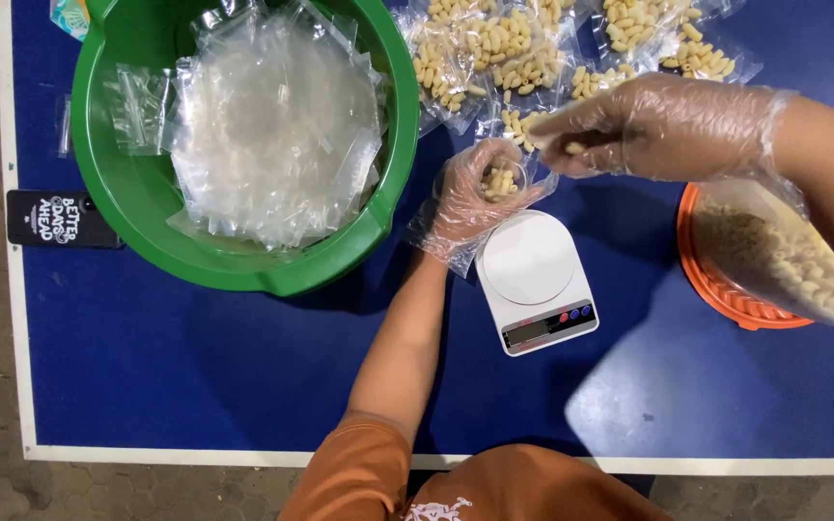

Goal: Weighing individual portions of snacks on a digital scale and placing them into small plastic bags.

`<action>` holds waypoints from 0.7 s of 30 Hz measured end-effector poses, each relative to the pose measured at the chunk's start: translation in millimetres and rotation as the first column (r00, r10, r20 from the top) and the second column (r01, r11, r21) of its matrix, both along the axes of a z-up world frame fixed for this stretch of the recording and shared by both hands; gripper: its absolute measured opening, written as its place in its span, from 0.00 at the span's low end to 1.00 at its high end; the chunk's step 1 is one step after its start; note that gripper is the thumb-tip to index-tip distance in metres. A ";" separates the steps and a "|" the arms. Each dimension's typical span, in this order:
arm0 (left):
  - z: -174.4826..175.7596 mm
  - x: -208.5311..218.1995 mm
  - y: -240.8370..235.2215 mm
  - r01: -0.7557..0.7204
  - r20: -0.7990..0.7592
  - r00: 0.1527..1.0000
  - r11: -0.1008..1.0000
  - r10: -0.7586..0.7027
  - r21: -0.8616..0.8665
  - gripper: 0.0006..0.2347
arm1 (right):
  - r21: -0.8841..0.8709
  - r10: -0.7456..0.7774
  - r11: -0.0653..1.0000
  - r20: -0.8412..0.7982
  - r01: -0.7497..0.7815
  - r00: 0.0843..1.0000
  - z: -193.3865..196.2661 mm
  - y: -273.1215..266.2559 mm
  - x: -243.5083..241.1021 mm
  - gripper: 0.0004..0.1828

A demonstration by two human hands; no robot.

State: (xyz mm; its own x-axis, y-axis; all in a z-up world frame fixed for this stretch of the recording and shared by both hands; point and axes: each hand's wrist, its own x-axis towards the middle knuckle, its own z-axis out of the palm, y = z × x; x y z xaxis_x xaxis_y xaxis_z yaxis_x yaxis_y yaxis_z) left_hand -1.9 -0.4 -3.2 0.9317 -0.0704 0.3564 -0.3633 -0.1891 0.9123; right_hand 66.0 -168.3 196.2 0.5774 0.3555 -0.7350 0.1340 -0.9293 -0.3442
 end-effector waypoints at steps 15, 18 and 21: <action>12.0 -1.7 14.6 0.057 -0.019 0.998 0.998 -0.057 -0.019 0.16 | -0.256 0.394 0.915 0.396 -0.313 0.829 -63.6 -36.7 32.4 0.22; 9.2 0.2 16.7 0.089 -0.113 0.989 0.996 -0.091 -0.023 0.14 | -0.399 0.416 0.860 0.190 -0.317 0.889 -26.7 7.4 17.0 0.25; -21.0 11.3 16.2 -0.082 0.153 0.986 0.995 0.073 0.055 0.12 | -0.425 0.317 0.872 0.111 -0.244 0.942 -17.3 44.0 13.8 0.28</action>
State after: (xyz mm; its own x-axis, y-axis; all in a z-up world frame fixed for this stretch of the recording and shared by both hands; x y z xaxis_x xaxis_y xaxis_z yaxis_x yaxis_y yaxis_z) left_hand 9.4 15.7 -24.2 0.8711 -0.0262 0.4904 -0.4779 -0.2753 0.8342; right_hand 79.9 -124.3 178.9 0.6273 0.2183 -0.7475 0.4322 -0.8961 0.1010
